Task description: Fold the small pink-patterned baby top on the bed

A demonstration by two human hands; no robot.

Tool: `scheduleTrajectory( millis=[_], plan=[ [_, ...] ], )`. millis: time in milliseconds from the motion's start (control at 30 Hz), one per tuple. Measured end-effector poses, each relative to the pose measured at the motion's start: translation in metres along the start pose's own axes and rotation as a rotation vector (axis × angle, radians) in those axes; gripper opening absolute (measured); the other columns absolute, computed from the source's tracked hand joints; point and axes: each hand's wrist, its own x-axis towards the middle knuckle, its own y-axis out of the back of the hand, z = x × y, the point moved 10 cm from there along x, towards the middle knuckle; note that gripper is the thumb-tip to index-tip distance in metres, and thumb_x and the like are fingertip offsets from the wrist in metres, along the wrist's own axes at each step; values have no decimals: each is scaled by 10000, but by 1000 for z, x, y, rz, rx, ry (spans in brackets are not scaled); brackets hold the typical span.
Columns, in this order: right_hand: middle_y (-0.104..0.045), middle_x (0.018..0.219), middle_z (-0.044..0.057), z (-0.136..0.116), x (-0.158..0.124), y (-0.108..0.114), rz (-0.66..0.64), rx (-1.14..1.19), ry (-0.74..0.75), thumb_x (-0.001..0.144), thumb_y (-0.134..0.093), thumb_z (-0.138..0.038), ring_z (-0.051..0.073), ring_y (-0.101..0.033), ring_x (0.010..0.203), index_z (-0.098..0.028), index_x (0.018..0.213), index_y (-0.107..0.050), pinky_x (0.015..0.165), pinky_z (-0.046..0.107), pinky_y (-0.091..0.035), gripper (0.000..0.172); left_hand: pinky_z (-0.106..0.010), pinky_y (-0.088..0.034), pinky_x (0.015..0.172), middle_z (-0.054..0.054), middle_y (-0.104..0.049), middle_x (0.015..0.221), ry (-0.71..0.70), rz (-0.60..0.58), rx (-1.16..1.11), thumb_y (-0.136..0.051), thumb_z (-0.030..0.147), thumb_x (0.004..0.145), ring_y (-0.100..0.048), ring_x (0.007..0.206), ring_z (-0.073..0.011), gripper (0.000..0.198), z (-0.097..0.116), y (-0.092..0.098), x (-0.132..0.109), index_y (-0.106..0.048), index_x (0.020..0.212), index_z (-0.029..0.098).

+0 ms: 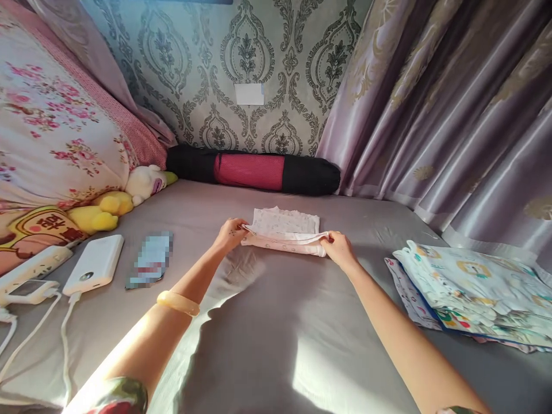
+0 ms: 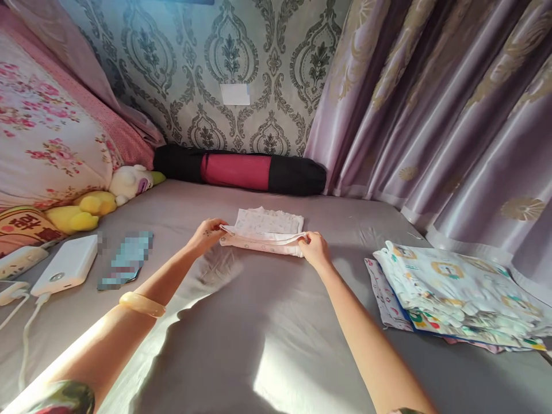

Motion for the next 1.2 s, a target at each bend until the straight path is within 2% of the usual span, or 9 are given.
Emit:
scheduleTrajectory(
  millis=[67,167,300,433,533,800,1000,1200],
  plan=[
    [-635,734,12,10,12,-10,-19,5,-74,865,-493,-291,187,-584,715,-190,796,-676,672,261,-423,220,-273,-480,666,-23,-645,738,43,-6,-36,-513,309,760,-603,744,-190,285,-3,-9,11,-718,883,153],
    [-641,718,24,19,28,-20,-6,-13,-146,910,-475,-328,194,-591,698,-189,815,-672,639,260,-406,260,-263,-444,630,-20,-638,715,114,29,5,-465,282,821,-591,726,-183,248,-6,-17,24,-681,834,161],
    [-691,856,85,20,44,-27,-13,-83,-204,958,-448,-295,232,-642,832,-176,893,-676,665,269,-421,265,-281,-450,669,-70,-692,867,184,43,97,-415,242,893,-633,837,-219,252,-5,-29,38,-657,873,176],
    [-692,1038,124,15,51,-28,-34,-150,-250,1003,-400,-271,268,-647,1006,-181,1023,-650,736,295,-446,267,-304,-471,738,-112,-707,1056,188,57,170,-376,235,944,-651,987,-257,271,-1,-40,50,-640,996,201],
    [-677,1090,127,13,54,-29,-35,-175,-273,1035,-369,-310,280,-641,1059,-199,1112,-614,789,323,-465,279,-316,-475,767,-120,-702,1111,181,56,202,-340,243,975,-648,1038,-268,288,2,-47,55,-620,1037,212],
    [-680,1085,159,10,66,-34,-23,-264,-205,1071,-293,-345,295,-664,1039,-178,1197,-558,857,388,-478,338,-333,-461,762,-141,-690,1163,178,63,294,-280,308,1021,-658,1057,-284,320,5,-54,65,-571,1128,228],
    [-685,1104,186,15,77,-38,-12,-315,-233,1070,-302,-365,289,-668,1058,-161,1220,-575,878,381,-485,373,-366,-472,777,-173,-699,1156,175,44,381,-233,348,1029,-671,1051,-311,387,4,-58,75,-569,1155,202],
    [-683,1128,235,20,84,-38,-7,-320,-278,1046,-378,-324,323,-672,1074,-96,1187,-629,895,401,-490,367,-405,-493,810,-207,-711,1114,222,41,423,-274,375,1005,-675,1052,-344,419,-5,-60,84,-625,1108,171]
  ],
)
